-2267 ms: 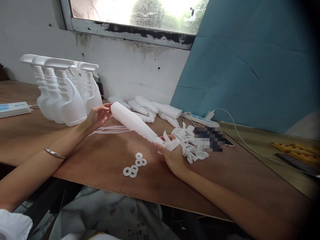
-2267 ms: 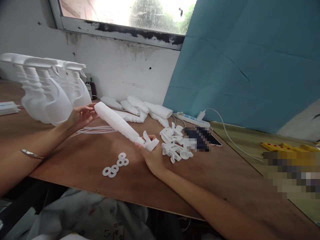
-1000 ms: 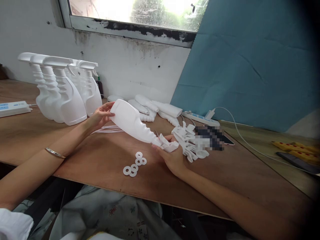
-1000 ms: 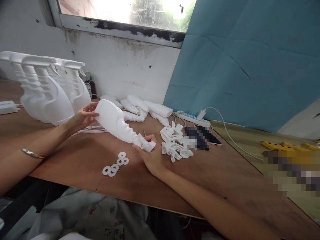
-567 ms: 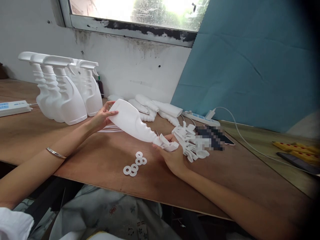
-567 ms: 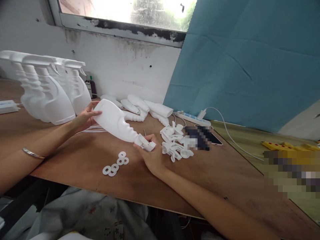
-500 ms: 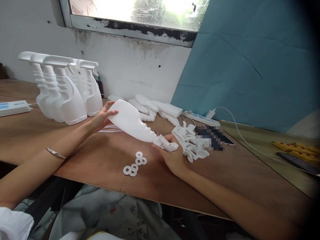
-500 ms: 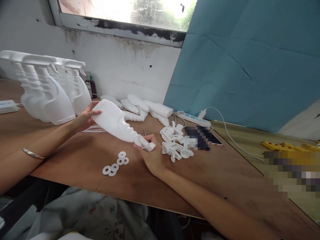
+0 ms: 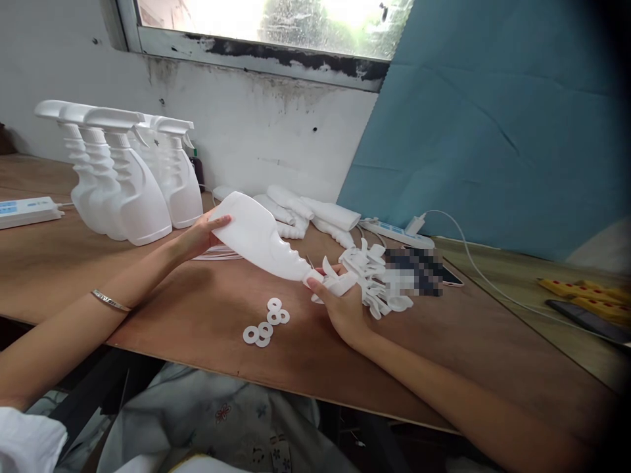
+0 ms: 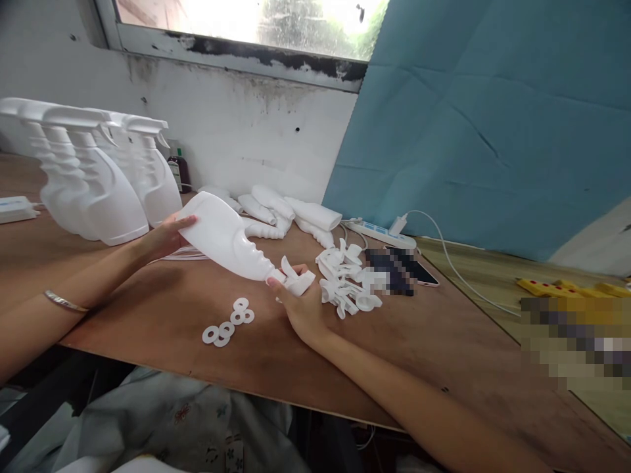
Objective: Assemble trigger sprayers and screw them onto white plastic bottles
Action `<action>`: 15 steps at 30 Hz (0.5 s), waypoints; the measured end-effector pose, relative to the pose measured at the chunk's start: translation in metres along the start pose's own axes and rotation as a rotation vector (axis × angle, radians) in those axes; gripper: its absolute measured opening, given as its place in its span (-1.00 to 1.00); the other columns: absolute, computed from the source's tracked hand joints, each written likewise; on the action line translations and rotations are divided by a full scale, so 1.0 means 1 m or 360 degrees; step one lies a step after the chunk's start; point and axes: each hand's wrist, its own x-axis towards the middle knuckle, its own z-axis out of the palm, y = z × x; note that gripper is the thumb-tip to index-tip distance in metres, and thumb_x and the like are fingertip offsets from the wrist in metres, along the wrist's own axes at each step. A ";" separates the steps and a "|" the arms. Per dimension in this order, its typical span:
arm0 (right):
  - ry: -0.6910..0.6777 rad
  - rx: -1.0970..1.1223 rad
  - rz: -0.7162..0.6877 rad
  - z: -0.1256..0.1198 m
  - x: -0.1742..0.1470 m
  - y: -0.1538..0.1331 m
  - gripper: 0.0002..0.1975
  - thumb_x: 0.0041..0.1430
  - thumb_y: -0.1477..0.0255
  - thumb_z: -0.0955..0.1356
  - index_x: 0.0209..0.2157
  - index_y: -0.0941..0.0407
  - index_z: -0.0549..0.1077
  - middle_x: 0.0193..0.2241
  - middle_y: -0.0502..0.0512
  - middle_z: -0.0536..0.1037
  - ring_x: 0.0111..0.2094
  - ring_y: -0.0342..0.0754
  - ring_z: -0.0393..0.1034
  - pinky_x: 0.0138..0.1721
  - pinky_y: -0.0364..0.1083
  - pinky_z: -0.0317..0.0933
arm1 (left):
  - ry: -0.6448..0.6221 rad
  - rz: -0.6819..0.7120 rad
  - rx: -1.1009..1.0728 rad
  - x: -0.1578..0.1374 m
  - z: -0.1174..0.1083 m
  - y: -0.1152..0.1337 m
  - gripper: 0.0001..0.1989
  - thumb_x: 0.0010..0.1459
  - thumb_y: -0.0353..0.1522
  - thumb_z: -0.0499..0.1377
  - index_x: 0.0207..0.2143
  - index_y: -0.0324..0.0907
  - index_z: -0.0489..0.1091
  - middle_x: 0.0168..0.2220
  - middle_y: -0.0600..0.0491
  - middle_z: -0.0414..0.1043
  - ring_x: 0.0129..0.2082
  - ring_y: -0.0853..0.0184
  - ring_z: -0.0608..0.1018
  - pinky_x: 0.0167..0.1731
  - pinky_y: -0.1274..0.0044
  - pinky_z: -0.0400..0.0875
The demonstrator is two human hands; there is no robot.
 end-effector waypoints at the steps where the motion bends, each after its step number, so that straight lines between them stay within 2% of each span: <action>1: -0.0019 0.0057 0.0054 0.000 0.000 0.000 -0.69 -0.11 0.26 0.42 -0.36 0.13 0.33 -0.48 -0.01 0.45 -0.46 -0.07 0.37 -0.44 -0.08 0.25 | -0.0002 0.0022 -0.0014 0.000 -0.001 0.000 -0.55 -0.14 -0.25 0.28 -0.14 -0.15 0.35 -0.22 -0.06 0.44 -0.18 0.11 0.49 -0.30 0.45 0.48; 5: -0.0045 0.0176 0.0176 0.000 0.001 0.000 -0.69 -0.11 0.24 0.42 -0.38 0.14 0.35 -0.48 0.04 0.48 -0.43 -0.01 0.42 -0.39 -0.03 0.30 | -0.0006 0.0136 -0.0067 -0.001 -0.001 0.002 -0.49 -0.20 -0.33 0.32 -0.11 -0.10 0.32 -0.18 -0.03 0.42 -0.14 0.11 0.47 -0.21 0.39 0.46; 10: -0.0048 0.0172 0.0151 0.000 0.001 0.001 -0.74 -0.07 0.28 0.41 -0.37 0.12 0.35 -0.43 0.05 0.48 -0.43 -0.02 0.40 -0.38 -0.03 0.28 | -0.0122 0.0141 -0.0088 -0.007 0.003 0.008 -0.48 -0.20 -0.45 0.29 -0.11 -0.05 0.30 -0.11 0.01 0.36 -0.09 0.09 0.43 -0.20 0.28 0.45; 12: -0.0034 0.0112 0.0106 0.000 0.000 0.000 -0.76 -0.07 0.30 0.41 -0.37 0.09 0.35 -0.41 0.03 0.47 -0.44 -0.03 0.38 -0.41 -0.04 0.25 | -0.0206 0.0078 -0.0197 -0.008 0.005 0.010 -0.55 -0.14 -0.40 0.25 -0.12 -0.08 0.31 -0.10 -0.01 0.36 -0.07 0.05 0.41 -0.20 0.22 0.43; 15: 0.0024 -0.0035 -0.0004 0.000 0.000 -0.002 -0.80 -0.08 0.32 0.41 -0.40 0.07 0.36 -0.45 -0.01 0.44 -0.44 -0.04 0.32 -0.43 -0.06 0.20 | -0.0276 -0.0016 -0.0423 -0.010 0.005 0.014 -0.60 -0.05 -0.19 0.17 -0.13 -0.14 0.33 -0.10 -0.07 0.37 -0.05 -0.05 0.38 -0.20 0.12 0.38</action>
